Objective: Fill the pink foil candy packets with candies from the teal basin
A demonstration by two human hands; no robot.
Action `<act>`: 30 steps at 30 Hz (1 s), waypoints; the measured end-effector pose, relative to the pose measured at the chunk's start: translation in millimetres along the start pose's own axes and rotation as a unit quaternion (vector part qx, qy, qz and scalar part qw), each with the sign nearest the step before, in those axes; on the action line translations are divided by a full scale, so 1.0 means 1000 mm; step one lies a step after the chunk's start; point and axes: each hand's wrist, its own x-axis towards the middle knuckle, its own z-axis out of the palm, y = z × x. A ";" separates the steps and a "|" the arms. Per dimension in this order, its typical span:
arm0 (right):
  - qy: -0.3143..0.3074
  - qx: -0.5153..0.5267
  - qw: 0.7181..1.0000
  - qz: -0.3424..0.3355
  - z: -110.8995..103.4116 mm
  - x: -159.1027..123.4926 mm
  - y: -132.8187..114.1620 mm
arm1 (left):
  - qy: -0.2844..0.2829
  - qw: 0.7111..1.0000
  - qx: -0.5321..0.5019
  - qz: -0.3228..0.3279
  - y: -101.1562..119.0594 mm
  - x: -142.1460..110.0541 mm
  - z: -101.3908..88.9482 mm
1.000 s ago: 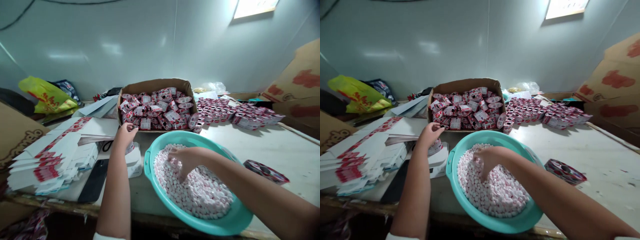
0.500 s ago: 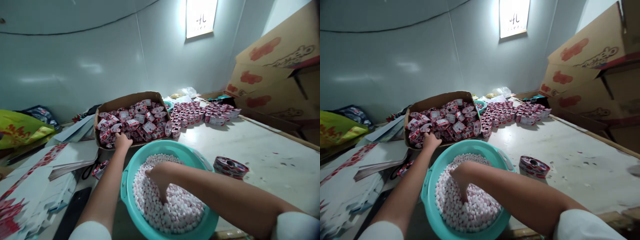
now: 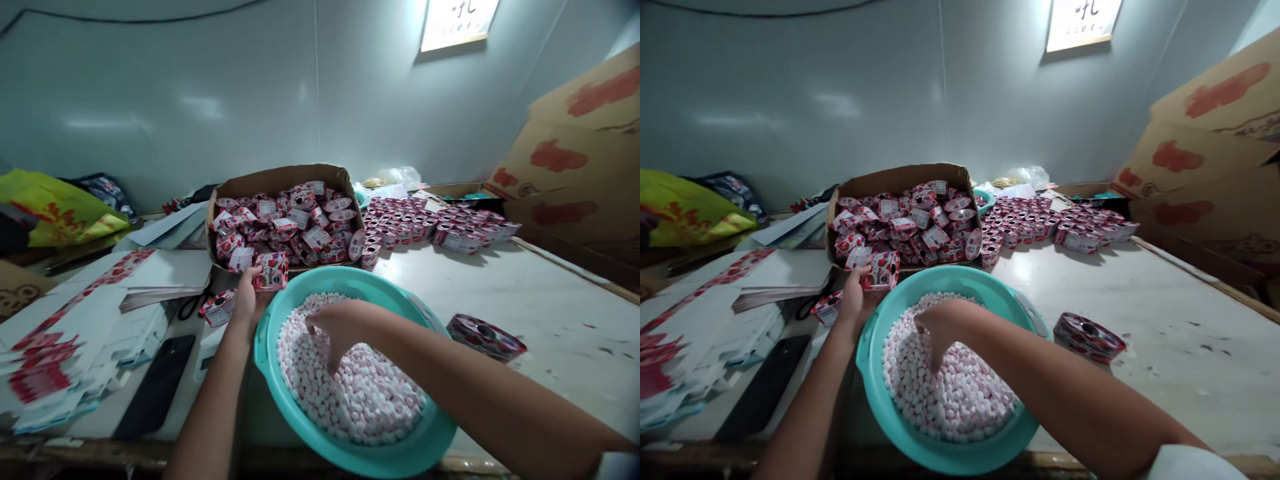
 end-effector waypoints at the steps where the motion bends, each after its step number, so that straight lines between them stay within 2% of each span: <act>1: -0.013 -0.005 1.000 0.006 -0.003 -0.002 0.001 | -0.009 1.000 -0.007 0.004 0.000 0.000 -0.001; 6: 0.018 0.027 0.999 -0.030 -0.012 -0.005 0.005 | -0.097 0.994 -0.021 0.047 -0.001 -0.007 -0.004; 9: -0.019 0.046 0.998 -0.039 -0.010 -0.004 0.000 | -0.162 0.985 0.049 0.043 -0.002 -0.009 -0.006; 13: -0.059 0.036 0.997 -0.031 -0.004 -0.005 -0.012 | -0.239 0.958 0.148 0.046 -0.003 -0.010 -0.008; 19: -0.063 0.025 0.998 -0.010 -0.003 -0.005 -0.020 | -0.240 0.919 0.285 0.130 0.002 -0.020 -0.004; 23: -0.101 -0.002 0.995 -0.025 -0.001 0.005 -0.023 | -0.259 0.868 0.380 0.187 0.001 -0.029 -0.007; 25: -0.085 -0.033 0.995 -0.039 0.004 0.012 -0.025 | -0.279 0.843 0.411 0.208 0.000 -0.032 -0.008; 28: -0.044 -0.070 0.996 -0.022 0.016 0.024 -0.027 | -0.265 0.835 0.431 0.216 0.000 -0.035 -0.010; 30: -0.037 -0.052 0.998 0.004 0.025 0.031 -0.026 | -0.258 0.833 0.441 0.210 0.001 -0.036 -0.009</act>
